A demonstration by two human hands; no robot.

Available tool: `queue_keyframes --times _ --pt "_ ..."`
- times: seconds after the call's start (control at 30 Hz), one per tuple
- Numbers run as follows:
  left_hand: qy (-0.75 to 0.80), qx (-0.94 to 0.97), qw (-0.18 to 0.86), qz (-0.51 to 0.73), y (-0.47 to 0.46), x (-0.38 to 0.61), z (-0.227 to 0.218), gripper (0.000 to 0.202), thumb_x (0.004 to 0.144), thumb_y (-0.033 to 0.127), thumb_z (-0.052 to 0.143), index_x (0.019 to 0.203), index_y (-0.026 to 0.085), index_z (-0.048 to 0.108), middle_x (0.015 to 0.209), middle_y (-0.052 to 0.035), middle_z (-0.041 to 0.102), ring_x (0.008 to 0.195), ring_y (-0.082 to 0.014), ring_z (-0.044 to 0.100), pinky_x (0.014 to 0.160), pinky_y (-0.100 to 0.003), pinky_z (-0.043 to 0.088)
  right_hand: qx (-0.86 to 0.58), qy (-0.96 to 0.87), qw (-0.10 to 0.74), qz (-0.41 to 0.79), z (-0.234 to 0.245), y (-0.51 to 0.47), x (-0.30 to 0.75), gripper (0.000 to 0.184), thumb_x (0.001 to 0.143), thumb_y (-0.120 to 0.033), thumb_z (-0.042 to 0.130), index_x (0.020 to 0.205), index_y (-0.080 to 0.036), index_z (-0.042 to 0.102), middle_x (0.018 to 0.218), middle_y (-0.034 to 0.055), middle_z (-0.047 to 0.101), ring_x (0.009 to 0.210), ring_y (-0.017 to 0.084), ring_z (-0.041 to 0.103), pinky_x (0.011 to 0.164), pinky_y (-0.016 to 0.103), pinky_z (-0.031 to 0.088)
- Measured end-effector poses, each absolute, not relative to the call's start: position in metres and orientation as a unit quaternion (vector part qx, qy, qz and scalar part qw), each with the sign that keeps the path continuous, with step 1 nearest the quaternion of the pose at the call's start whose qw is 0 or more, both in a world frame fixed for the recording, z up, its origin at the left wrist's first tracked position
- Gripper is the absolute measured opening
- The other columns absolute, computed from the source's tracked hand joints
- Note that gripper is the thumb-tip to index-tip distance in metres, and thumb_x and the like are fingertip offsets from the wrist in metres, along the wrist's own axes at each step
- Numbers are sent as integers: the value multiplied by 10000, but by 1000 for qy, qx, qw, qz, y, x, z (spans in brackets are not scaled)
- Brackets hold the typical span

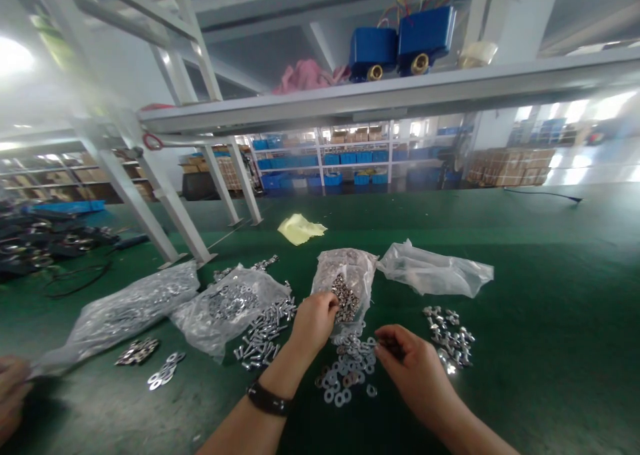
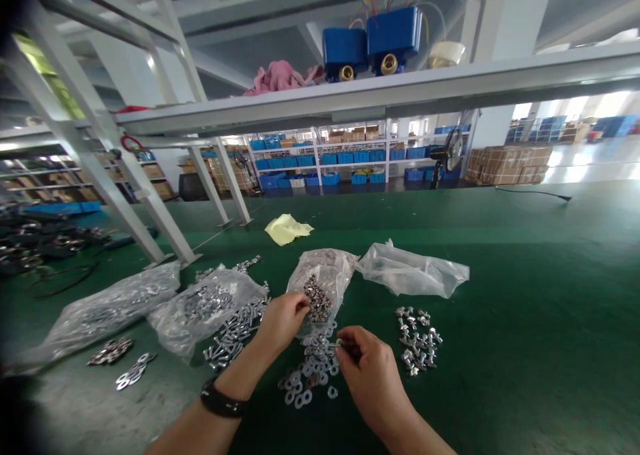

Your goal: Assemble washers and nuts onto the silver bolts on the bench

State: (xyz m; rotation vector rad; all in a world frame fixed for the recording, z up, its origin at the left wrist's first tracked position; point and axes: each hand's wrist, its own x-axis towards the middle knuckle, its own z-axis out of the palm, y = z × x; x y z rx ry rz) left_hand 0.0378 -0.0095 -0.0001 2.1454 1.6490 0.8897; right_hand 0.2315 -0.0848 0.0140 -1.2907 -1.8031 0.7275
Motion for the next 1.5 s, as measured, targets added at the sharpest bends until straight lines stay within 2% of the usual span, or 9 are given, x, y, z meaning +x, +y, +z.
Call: queue_keyframes --times 0.1,0.17,0.3,0.73,0.93,1.07,1.23,1.37,1.5 --pt "486 680 403 372 -25 52 11 304 781 292 490 1047 146 503 908 -63 559 788 -123 535 713 -242 419 -501 -698 428 278 19 -85 232 145 789 -262 482 858 -173 574 791 8 572 724 115 529 656 208 406" --pt "411 556 594 410 -35 63 15 341 731 294 574 1021 124 521 923 -74 558 769 -115 544 702 -229 429 -491 -699 450 259 22 -85 233 123 782 -245 497 828 -166 580 781 11 569 724 114 526 659 206 405" --pt "339 428 722 426 -45 78 14 262 656 183 656 884 88 569 845 -66 564 724 -103 549 689 -216 427 -472 -703 480 229 25 -85 235 103 787 -205 494 816 -163 583 779 15 565 739 112 521 668 205 400" --pt "328 397 746 422 -46 80 14 221 647 154 663 848 97 590 819 -61 567 722 -106 554 662 -204 431 -454 -726 480 192 25 -84 238 100 785 -173 483 813 -162 578 796 30 543 740 115 506 664 207 394" --pt "342 443 700 443 -48 86 12 261 646 189 666 867 84 575 830 -76 573 745 -128 554 698 -241 430 -528 -710 423 195 24 -83 237 265 845 -335 411 712 -150 548 684 20 535 642 106 486 592 204 353" --pt "337 495 672 435 -51 90 8 291 685 245 631 909 73 559 856 -99 575 762 -143 553 721 -259 426 -561 -669 394 286 14 -79 236 447 855 -466 315 618 -131 491 557 25 493 501 99 440 469 202 316" --pt "330 482 675 451 -51 90 8 269 691 237 623 896 87 534 791 -60 549 702 -108 534 668 -225 418 -542 -600 413 420 9 -75 238 490 837 -517 291 656 -112 499 563 39 509 466 104 460 423 195 343" --pt "329 451 687 466 -50 88 8 239 684 196 630 870 95 517 766 -36 529 691 -82 517 658 -202 404 -514 -662 434 331 17 -77 239 305 808 -408 443 905 -132 529 717 32 562 611 113 510 523 191 374" --pt "327 475 678 456 -50 89 6 243 694 205 624 875 86 516 767 -40 523 670 -71 500 624 -187 389 -530 -693 403 277 20 -80 239 318 841 -387 389 699 -133 518 624 18 529 569 98 470 522 191 337"
